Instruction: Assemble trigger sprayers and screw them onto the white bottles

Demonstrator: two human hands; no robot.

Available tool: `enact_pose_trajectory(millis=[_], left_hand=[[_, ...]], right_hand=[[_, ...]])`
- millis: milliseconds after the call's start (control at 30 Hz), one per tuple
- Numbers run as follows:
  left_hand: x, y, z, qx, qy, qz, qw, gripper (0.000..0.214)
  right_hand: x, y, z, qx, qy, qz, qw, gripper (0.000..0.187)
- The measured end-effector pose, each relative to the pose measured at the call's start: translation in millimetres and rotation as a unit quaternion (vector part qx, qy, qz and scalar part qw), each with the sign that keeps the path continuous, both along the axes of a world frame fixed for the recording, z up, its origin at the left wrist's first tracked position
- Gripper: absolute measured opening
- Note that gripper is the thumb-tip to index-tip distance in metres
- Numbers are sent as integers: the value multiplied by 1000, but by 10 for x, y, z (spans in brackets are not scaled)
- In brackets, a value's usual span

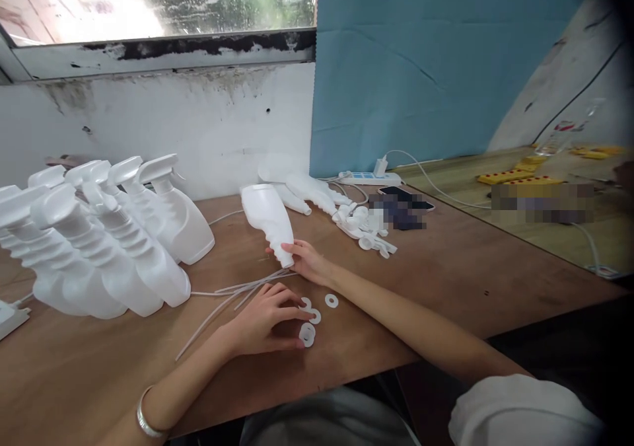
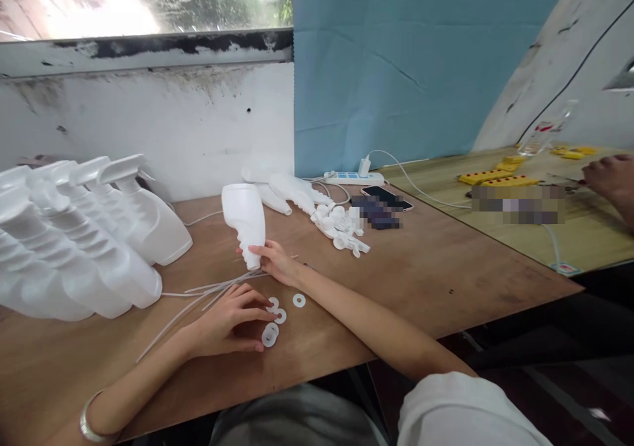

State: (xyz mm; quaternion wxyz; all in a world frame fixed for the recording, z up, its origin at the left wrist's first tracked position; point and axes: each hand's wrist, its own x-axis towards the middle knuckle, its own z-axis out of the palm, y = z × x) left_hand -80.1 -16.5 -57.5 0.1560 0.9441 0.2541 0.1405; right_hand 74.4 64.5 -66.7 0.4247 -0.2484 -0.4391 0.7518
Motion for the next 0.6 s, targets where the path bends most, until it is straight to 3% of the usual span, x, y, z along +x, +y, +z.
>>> enact_pose_trajectory(millis=[233,433,600], left_hand=[[19,7,-60,17,-12,0,1000,20],[38,-40,2,16,-6,-11,1000,39],[62,-69,6,21,2,-31,999,22]], right_hand=[[-32,-6,-101,-5,40,14,999,29],[-42,-22,-96,-11,38,11,999,29],[-44,-16,-115,-6,33,13,999,32]])
